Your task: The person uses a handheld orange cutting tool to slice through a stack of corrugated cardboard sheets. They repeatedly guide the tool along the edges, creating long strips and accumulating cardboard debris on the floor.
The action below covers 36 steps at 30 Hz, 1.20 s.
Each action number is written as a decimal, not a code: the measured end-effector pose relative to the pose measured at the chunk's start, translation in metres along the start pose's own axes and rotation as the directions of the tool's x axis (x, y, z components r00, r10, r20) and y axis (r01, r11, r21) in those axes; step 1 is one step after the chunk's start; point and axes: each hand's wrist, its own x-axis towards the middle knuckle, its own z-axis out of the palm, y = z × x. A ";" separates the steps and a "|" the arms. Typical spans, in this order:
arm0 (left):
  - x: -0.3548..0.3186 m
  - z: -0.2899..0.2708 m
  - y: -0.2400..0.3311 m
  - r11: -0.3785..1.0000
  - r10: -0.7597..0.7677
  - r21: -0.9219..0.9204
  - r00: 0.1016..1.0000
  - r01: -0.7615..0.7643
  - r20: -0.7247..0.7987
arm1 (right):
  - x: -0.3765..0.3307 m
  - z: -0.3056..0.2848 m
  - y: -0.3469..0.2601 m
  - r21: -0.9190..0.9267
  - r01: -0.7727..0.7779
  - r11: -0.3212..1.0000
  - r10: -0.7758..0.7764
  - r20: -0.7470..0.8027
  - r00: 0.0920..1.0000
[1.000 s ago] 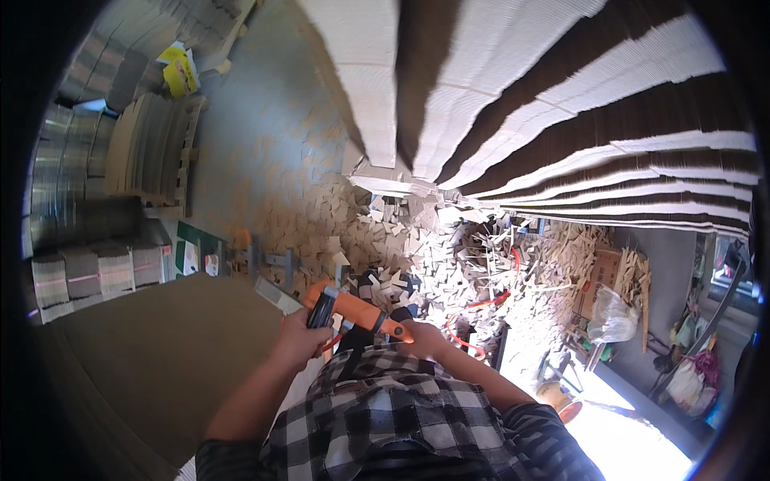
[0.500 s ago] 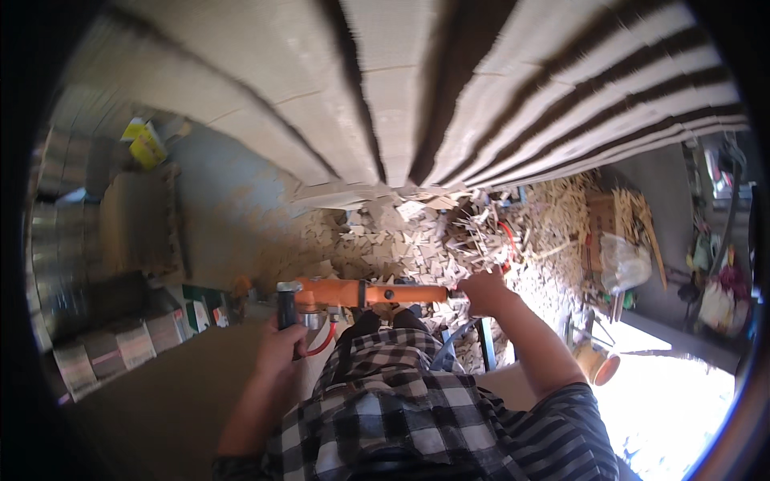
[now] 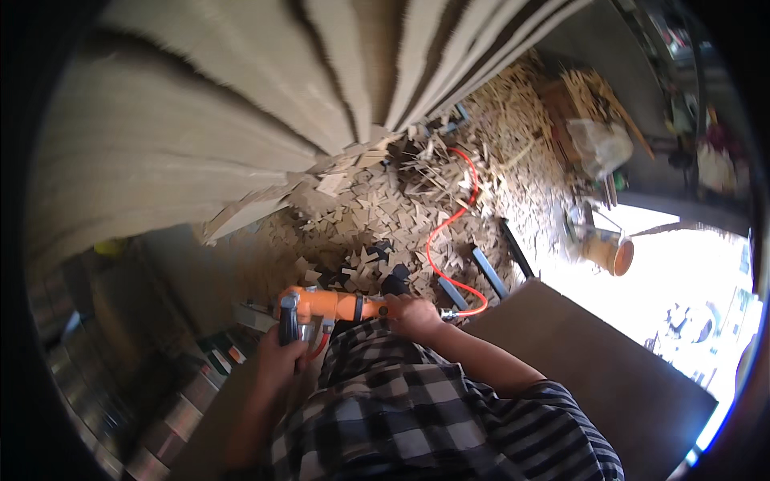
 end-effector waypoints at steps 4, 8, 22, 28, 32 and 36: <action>-0.010 0.018 0.003 0.988 -0.074 0.140 0.995 0.065 0.060 | -0.002 0.006 0.019 0.077 -0.085 0.993 0.073 0.149 0.986; -0.005 0.023 0.007 0.945 -0.144 0.316 0.974 0.084 0.173 | -0.019 0.000 0.039 0.288 0.014 0.958 -0.112 0.327 0.938; 0.021 0.055 -0.013 0.623 0.440 0.462 0.772 -0.631 0.460 | -0.076 0.054 0.047 0.353 -0.277 0.894 0.277 0.053 0.960; 0.004 0.065 -0.017 0.615 0.371 0.457 0.747 -0.643 0.552 | -0.109 0.092 0.069 0.468 -0.321 0.824 0.394 -0.065 0.917; 0.000 0.069 -0.021 0.673 0.342 0.442 0.779 -0.593 0.525 | -0.120 0.095 0.098 0.447 -0.249 0.859 0.340 -0.133 0.931; 0.000 0.064 -0.021 0.696 0.373 0.424 0.796 -0.579 0.476 | -0.112 0.097 0.117 0.304 -0.295 0.906 0.359 -0.183 0.915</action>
